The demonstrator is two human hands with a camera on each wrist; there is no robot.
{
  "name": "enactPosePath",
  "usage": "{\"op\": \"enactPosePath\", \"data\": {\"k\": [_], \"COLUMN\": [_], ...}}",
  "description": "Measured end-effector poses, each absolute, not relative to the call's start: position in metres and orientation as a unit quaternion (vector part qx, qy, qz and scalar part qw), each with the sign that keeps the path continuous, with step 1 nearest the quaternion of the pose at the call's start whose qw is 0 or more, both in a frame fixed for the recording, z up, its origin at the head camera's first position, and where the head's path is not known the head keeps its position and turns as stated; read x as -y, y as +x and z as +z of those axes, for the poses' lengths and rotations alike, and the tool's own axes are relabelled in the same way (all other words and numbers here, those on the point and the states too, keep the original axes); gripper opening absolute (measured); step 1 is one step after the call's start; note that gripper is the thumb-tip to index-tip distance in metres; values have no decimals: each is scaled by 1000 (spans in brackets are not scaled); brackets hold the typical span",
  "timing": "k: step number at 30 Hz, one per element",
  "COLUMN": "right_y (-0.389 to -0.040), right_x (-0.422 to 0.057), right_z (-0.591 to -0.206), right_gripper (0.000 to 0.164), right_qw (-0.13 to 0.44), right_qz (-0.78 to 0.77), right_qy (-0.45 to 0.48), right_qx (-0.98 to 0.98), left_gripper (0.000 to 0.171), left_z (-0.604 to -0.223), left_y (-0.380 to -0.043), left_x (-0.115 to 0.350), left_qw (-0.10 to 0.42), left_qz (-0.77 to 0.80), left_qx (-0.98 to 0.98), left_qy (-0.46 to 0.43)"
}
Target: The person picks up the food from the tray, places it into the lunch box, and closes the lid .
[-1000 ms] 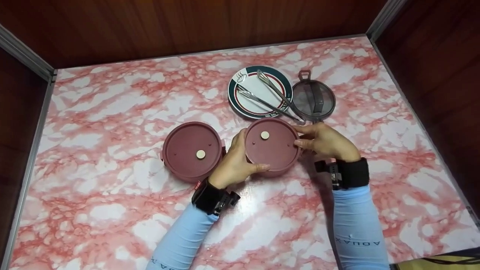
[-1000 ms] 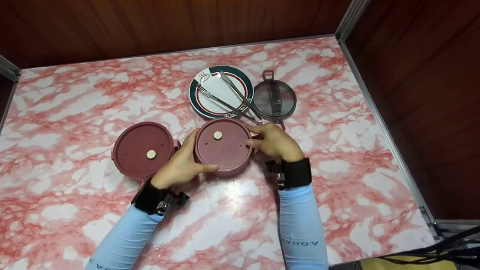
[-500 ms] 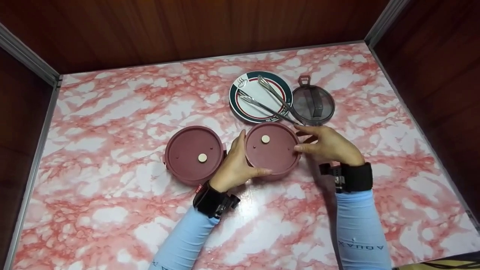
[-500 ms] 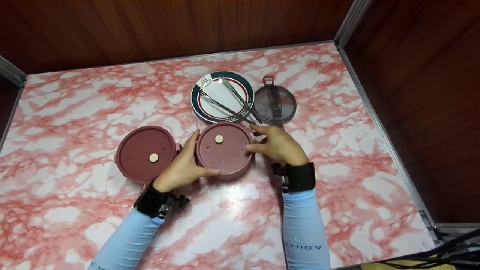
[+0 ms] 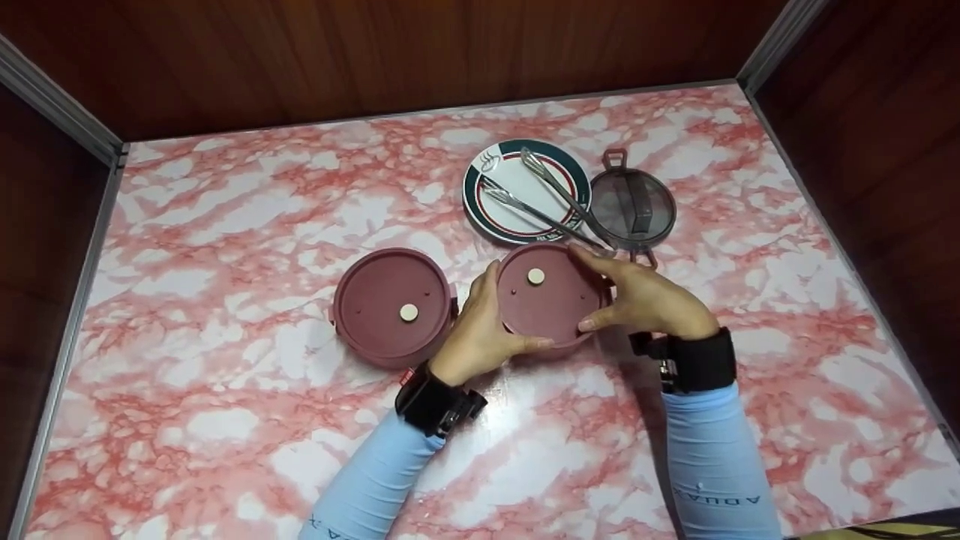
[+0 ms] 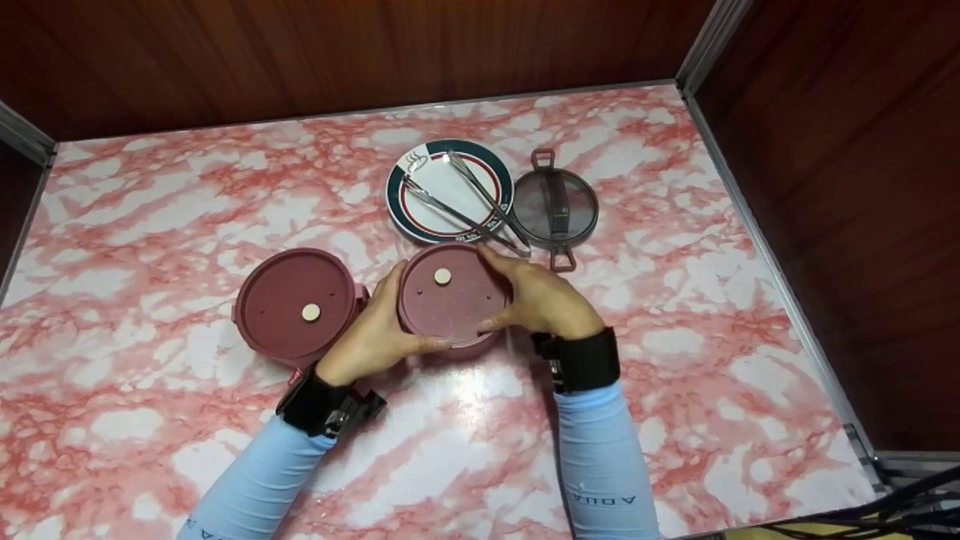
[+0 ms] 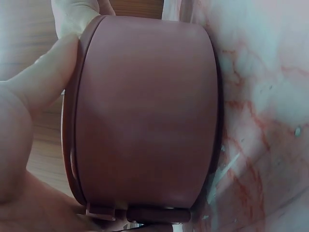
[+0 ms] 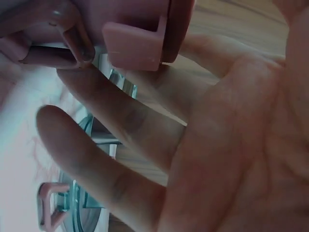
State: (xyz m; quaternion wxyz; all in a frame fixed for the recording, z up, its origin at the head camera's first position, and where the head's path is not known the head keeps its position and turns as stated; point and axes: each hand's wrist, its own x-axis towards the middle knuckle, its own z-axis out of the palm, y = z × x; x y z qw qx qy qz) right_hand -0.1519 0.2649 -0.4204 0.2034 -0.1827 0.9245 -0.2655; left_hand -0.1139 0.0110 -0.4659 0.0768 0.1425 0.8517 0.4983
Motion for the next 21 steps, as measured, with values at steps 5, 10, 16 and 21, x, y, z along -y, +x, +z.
{"op": "enactPosePath", "data": {"k": [5, 10, 16, 21], "right_y": [-153, -156, -158, -156], "right_x": [-269, -276, -288, -288], "right_z": [-423, -428, -425, -421], "right_gripper": [107, 93, 59, 50], "right_qw": [205, 192, 151, 137], "right_qz": [-266, -299, -309, -321], "right_qy": [-185, -198, -144, -147], "right_qx": [-923, -913, -928, -925], "left_gripper": [126, 126, 108, 96], "left_z": [-466, -466, -465, -464], "left_y": [-114, -114, -112, -113], "left_x": [-11, -10, -11, -12], "left_qw": [78, 94, 130, 121], "left_qz": [498, 501, 513, 514], "left_qx": [-852, -850, -843, -844], "left_qy": [141, 133, 95, 90]}}
